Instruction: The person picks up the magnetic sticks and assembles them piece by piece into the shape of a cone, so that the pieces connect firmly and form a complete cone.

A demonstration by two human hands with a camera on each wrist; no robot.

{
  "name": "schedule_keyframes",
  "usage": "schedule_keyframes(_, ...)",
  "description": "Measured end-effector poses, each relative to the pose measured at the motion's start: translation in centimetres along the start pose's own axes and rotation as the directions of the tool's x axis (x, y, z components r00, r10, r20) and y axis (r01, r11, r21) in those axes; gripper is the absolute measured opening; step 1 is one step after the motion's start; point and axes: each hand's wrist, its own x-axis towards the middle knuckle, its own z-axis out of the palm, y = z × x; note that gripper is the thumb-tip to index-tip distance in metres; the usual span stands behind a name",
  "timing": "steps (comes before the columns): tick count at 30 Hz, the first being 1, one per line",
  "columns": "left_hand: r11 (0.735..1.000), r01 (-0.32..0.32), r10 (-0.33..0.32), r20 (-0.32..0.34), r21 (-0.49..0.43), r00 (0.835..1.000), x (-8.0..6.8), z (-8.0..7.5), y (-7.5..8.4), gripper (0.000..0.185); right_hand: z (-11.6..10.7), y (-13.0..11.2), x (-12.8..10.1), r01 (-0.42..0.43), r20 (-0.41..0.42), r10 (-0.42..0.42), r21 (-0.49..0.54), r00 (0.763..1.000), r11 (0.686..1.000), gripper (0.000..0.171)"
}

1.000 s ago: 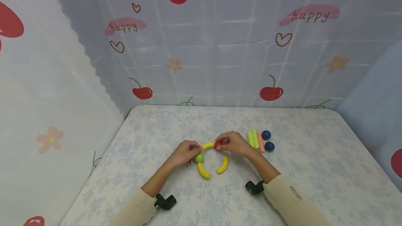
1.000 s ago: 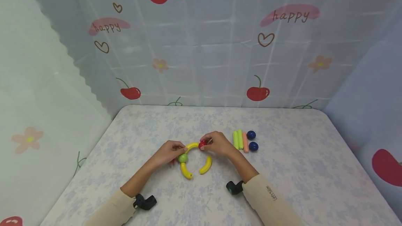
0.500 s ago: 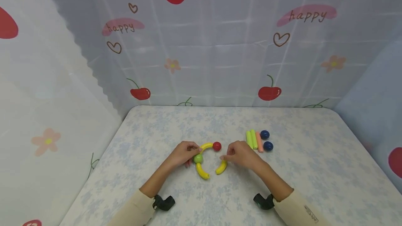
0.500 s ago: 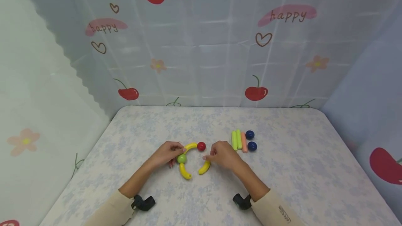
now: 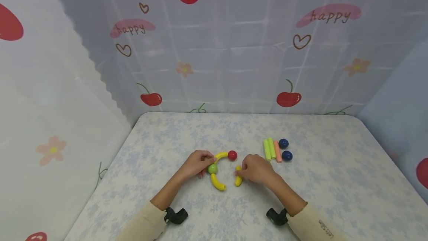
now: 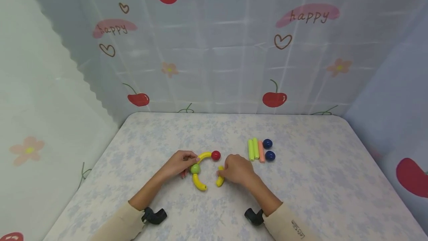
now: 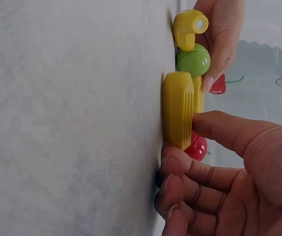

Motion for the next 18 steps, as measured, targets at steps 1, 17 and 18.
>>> schedule_keyframes(1, 1.000, 0.004, -0.004, 0.000, 0.001, 1.000, 0.0, 0.0, 0.0, 0.026, 0.0, 0.0, 0.1, -0.009, -0.005, 0.009, -0.001, 1.000, 1.000, 0.039)
schedule_keyframes(17, 0.999, 0.007, -0.008, 0.040, 0.032, 0.999, -0.2, 0.1, 0.3, 0.023, -0.7, 0.6, 1.3, -0.050, -0.103, 0.041, -0.089, 0.994, 0.995, 0.030)
schedule_keyframes(18, 0.999, 0.005, -0.007, 0.042, 0.036, 0.999, -0.2, 0.1, 0.3, 0.024, -0.7, 0.6, 1.4, -0.050, -0.106, 0.040, -0.090, 0.994, 0.995, 0.029)
